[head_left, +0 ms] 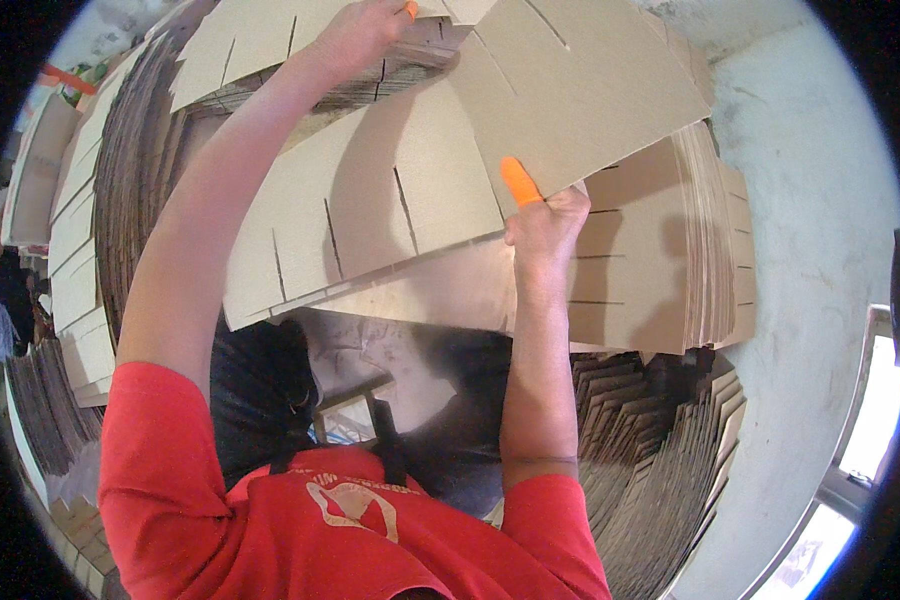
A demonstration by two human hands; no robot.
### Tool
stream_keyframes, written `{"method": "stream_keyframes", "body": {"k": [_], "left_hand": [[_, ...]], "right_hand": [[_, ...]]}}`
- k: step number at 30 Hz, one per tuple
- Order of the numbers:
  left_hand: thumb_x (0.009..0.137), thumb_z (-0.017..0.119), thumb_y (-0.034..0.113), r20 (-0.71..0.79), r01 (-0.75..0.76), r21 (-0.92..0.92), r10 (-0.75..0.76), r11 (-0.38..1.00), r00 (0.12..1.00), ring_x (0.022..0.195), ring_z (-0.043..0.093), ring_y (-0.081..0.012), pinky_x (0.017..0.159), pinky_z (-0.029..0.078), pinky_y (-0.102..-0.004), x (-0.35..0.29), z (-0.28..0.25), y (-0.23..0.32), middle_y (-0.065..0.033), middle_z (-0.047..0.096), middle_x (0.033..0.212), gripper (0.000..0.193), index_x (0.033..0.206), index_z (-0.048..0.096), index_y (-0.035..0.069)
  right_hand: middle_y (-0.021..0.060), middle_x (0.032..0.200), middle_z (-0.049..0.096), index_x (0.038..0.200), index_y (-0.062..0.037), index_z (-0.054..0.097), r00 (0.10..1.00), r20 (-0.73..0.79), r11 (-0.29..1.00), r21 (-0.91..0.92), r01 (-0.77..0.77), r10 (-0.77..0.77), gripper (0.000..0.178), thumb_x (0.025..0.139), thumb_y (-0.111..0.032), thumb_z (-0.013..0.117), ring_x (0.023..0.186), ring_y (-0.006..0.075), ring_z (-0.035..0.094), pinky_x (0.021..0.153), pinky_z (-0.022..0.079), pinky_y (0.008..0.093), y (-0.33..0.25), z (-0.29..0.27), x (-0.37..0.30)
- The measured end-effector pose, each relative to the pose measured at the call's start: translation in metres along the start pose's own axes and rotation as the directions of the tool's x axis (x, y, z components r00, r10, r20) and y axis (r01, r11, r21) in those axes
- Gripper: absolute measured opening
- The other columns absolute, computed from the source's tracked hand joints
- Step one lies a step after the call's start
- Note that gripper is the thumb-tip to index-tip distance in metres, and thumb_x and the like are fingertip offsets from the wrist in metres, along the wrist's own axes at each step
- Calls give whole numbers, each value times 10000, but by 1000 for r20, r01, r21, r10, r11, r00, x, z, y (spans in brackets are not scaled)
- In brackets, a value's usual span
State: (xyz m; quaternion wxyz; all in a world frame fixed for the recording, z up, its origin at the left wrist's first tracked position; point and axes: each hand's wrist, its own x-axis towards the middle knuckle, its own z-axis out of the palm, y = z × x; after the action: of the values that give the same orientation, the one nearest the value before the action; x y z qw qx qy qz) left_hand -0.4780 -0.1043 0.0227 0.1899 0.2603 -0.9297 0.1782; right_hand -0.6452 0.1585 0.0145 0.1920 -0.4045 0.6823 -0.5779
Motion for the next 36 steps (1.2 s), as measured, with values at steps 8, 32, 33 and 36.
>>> {"method": "stream_keyframes", "body": {"k": [8,32,33,36], "left_hand": [[773,605,73,-116,-193,79,202,978,973,984,547,-253,775,553,-317,-14,-23,29,-121,542,1033,367,1114,546,-47],[689,709,239,-236,-386,-326,321,863,917,850,563,-250,595,537,-330,-73,-118,180,-123,620,865,349,896,658,-37],[705,727,274,-252,-304,-438,208,846,945,832,568,-249,601,532,-342,-70,-120,174,-116,630,866,378,924,663,-27],[752,760,404,-254,-55,-444,-67,894,965,782,596,-263,651,520,-375,-48,-93,121,-62,670,867,448,991,675,35]], "right_hand": [[107,684,646,795,42,668,1000,-1,999,-23,30,-30,355,726,225,373,377,61,453,286,339,235,-3,1,-1],[62,681,583,871,59,665,984,-158,997,-25,78,-81,387,636,216,400,427,66,456,337,315,231,-34,-29,9],[63,689,583,875,58,666,986,-150,997,20,69,-65,394,640,215,391,417,68,454,332,316,231,-38,-32,8],[70,732,591,887,63,666,990,-140,1000,7,-1,2,390,660,207,383,400,74,451,325,322,229,-36,-36,8]]}}
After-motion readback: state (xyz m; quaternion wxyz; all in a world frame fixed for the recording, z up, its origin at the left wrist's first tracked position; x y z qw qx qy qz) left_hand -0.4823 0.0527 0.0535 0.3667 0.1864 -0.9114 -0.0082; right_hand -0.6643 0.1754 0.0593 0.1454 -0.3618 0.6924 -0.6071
